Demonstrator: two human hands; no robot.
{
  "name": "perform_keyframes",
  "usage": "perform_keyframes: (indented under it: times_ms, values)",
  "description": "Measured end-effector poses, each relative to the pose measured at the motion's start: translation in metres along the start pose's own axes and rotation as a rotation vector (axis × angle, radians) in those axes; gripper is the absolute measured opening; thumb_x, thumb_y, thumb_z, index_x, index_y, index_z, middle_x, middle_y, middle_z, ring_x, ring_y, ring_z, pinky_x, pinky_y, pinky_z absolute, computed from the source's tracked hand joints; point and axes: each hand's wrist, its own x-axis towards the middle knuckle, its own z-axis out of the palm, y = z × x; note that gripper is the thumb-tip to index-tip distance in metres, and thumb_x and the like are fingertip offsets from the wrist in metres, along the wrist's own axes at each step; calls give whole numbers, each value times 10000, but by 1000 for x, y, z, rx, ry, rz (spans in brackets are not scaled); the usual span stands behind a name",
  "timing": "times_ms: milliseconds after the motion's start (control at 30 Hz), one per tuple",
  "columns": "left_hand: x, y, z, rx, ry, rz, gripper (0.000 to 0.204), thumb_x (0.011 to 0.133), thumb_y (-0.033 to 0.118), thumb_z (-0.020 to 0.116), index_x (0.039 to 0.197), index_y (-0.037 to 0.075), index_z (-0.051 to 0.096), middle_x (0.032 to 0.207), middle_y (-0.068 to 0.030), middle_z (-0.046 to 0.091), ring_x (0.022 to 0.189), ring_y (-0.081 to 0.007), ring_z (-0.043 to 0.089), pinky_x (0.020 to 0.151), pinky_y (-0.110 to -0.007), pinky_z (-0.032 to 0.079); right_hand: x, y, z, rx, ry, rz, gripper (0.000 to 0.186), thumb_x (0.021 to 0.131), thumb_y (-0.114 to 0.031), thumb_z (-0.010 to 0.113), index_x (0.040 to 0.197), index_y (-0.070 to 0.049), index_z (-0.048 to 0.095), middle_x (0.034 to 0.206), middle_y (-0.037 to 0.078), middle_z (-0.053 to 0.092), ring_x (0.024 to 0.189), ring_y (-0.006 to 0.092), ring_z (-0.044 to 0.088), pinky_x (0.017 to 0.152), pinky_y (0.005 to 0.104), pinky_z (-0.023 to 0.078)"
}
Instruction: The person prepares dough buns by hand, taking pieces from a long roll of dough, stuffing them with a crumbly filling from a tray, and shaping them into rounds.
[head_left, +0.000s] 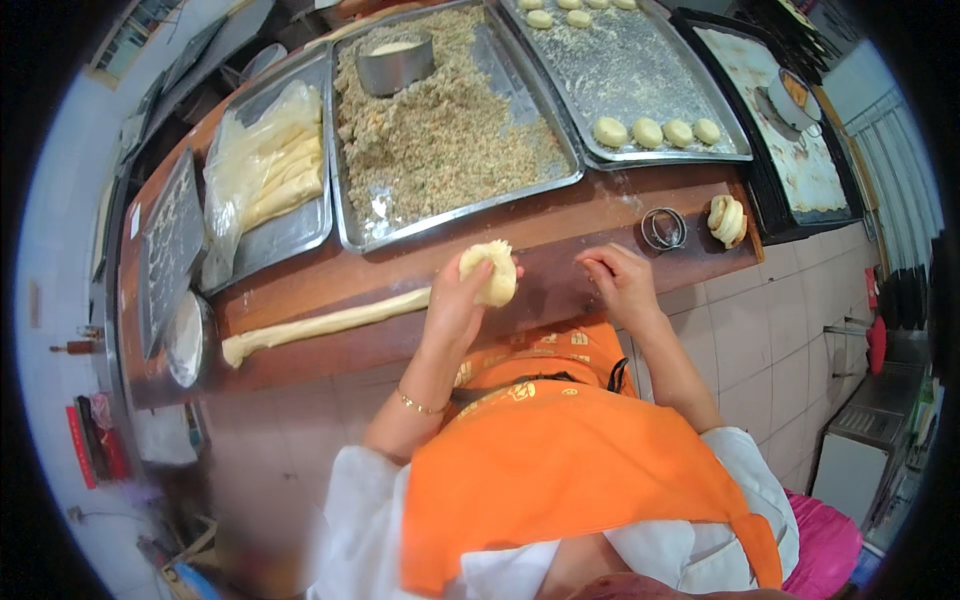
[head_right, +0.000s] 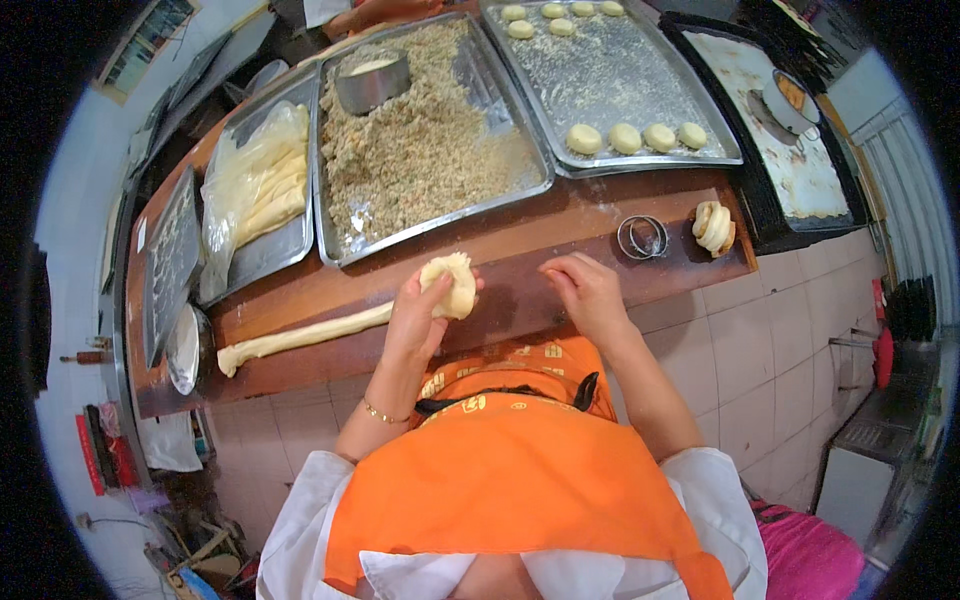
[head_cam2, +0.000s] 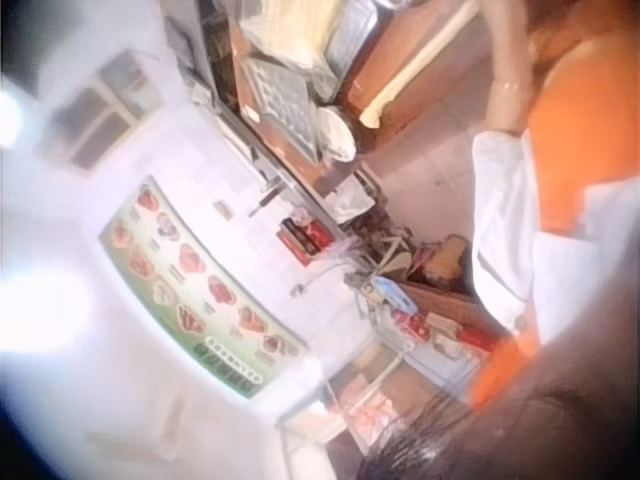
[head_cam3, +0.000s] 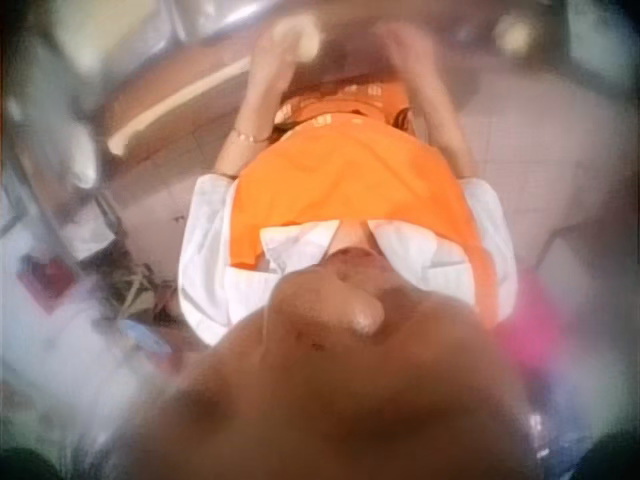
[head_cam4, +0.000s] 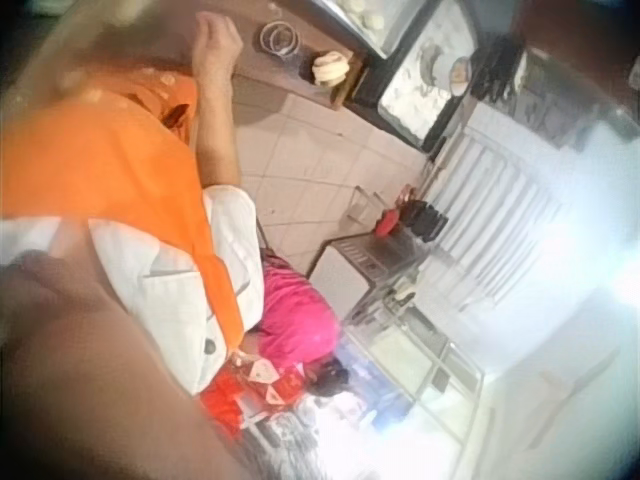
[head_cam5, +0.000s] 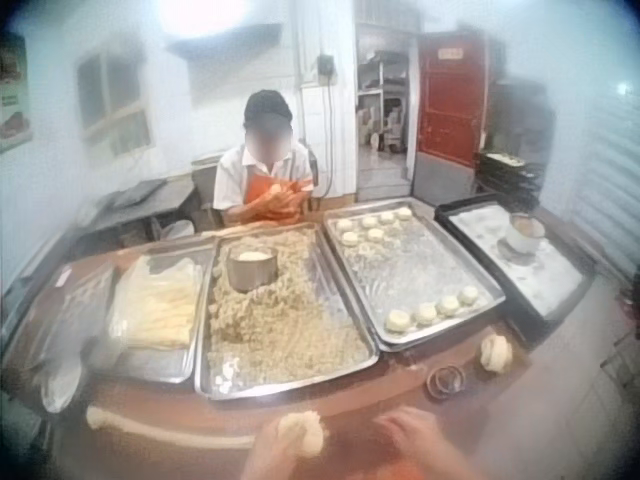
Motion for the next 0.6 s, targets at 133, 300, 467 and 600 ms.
perform_keyframes:
  times_ms: [133, 300, 467, 600]
  values:
    - [-11, 8, -2, -36, 19, 24, 310, 996, 121, 548, 1260, -36, 513, 1133, -185, 661, 1029, -283, 685, 831, -371, 591, 62, -20, 16, -43, -48, -271, 122, 839, -40, 691, 958, -62, 699, 871, 99, 661, 853, 295, 653, 748, 355, 538]
    - [-32, 14, -28, -166, 51, 84, 318, 983, 108, 569, 1264, -27, 505, 1141, -192, 651, 1045, -309, 671, 841, -387, 587, 154, -44, 76, -236, -271, -550, 122, 745, -177, 775, 854, -128, 749, 928, 47, 632, 946, 271, 613, 829, 408, 497]
    - [-66, 16, -60, -258, 169, 166, 289, 988, 74, 522, 1259, -26, 508, 1146, -202, 645, 1052, -325, 662, 844, -386, 584, 208, -29, 150, -323, -370, -767, 146, 673, -233, 817, 792, -170, 761, 947, 55, 601, 956, 283, 599, 836, 405, 487]
    - [-94, 24, -76, -275, 258, 141, 303, 985, 84, 530, 1267, -26, 507, 1162, -192, 640, 1054, -310, 656, 850, -389, 574, 236, -14, 156, -414, -299, -765, 108, 749, -168, 748, 722, -89, 680, 971, 80, 579, 960, 285, 588, 810, 415, 495]
